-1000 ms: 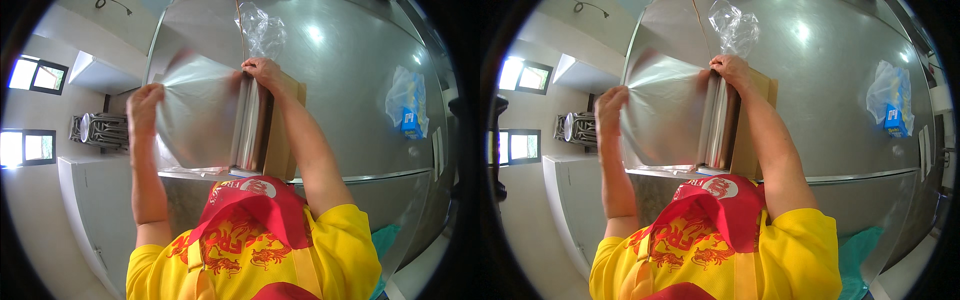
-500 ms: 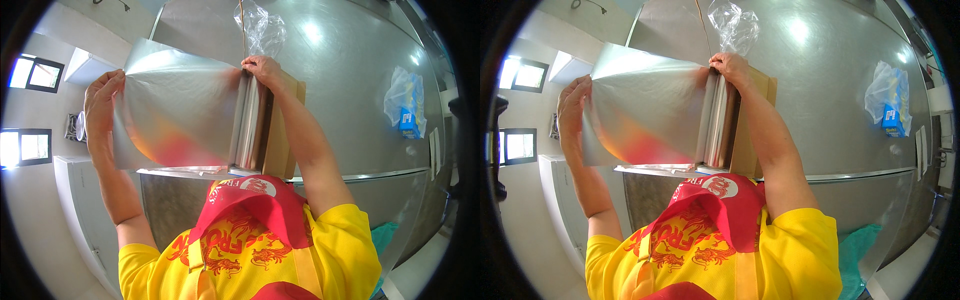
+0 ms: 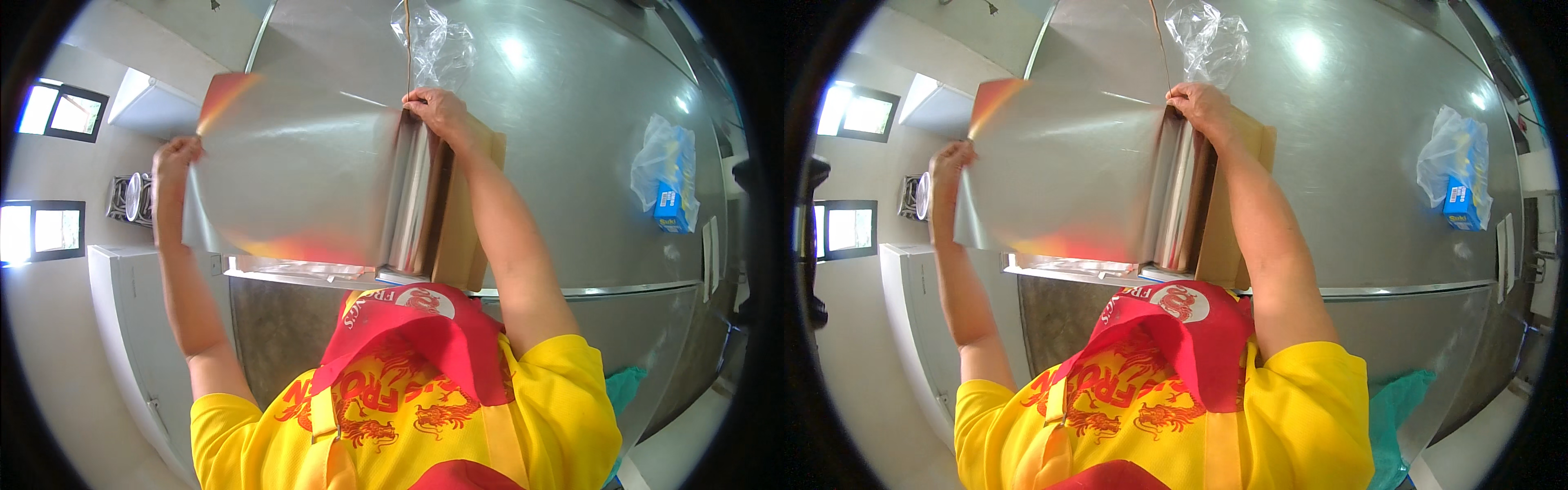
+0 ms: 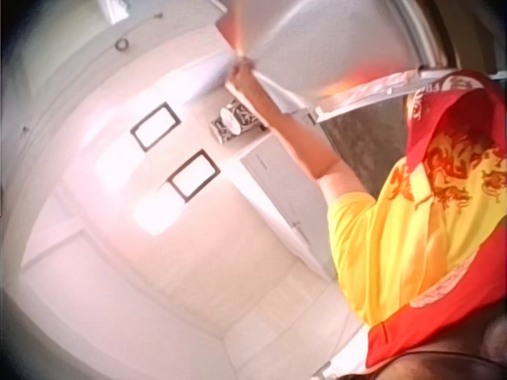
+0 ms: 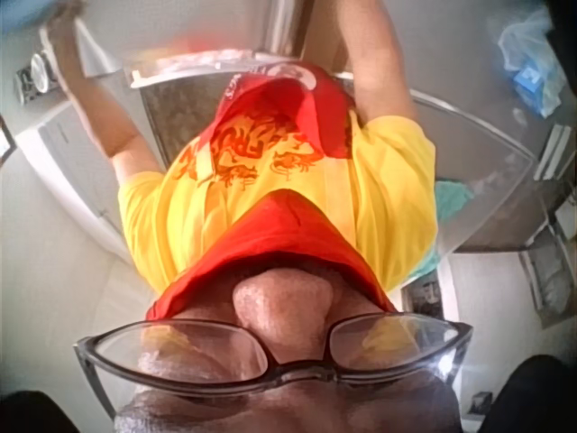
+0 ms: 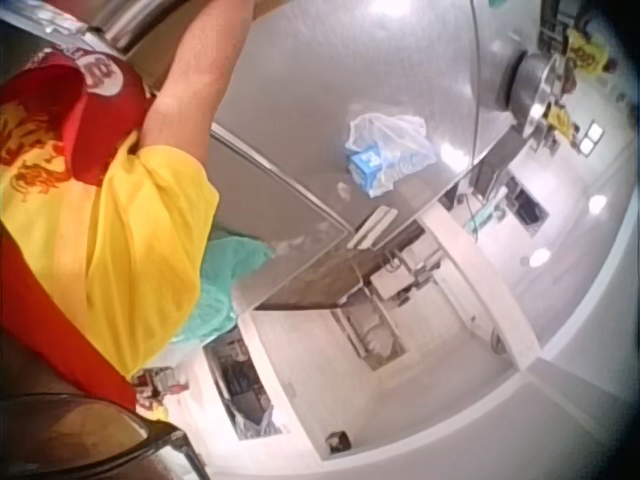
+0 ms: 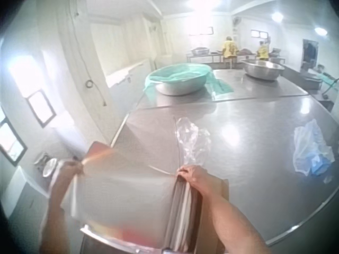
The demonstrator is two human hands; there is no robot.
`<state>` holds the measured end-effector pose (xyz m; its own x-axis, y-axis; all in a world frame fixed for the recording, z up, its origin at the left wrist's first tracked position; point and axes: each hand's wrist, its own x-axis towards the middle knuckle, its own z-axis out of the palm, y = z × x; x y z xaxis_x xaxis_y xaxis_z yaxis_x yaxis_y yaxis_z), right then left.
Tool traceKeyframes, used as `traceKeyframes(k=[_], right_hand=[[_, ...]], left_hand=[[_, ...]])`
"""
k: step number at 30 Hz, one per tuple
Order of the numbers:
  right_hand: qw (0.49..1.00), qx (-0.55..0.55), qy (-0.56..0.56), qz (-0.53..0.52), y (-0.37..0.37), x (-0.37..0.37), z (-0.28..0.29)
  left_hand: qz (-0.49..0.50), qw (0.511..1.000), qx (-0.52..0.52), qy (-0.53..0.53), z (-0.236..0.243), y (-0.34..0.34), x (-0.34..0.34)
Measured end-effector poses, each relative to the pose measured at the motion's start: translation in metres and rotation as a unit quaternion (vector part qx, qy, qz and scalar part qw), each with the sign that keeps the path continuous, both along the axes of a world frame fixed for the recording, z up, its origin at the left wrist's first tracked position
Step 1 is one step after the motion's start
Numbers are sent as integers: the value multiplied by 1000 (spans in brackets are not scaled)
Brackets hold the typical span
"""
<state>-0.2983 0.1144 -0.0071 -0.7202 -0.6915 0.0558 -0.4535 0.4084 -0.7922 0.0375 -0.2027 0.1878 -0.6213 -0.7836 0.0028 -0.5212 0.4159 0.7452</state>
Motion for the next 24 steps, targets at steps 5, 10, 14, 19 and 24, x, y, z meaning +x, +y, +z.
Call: traceKeyframes(k=[5, 10, 14, 19, 24], right_hand=[[999, -2, 42, 0, -5, -2, -5], [999, 39, 36, -4, -3, -2, 1], [999, 23, 23, -7, -2, 0, 4], [998, 16, 52, -12, 4, -2, -2], [1000, 21, 17, -4, -2, -3, -4]], left_hand=[[133, 990, 42, -38, -182, -78, 73], [222, 967, 18, -123, -250, -71, 111], [227, 945, -130, -196, -242, -41, 98], [11, 957, -290, 2, -217, 88, 10], [-246, 929, -276, -18, -150, 283, -86]])
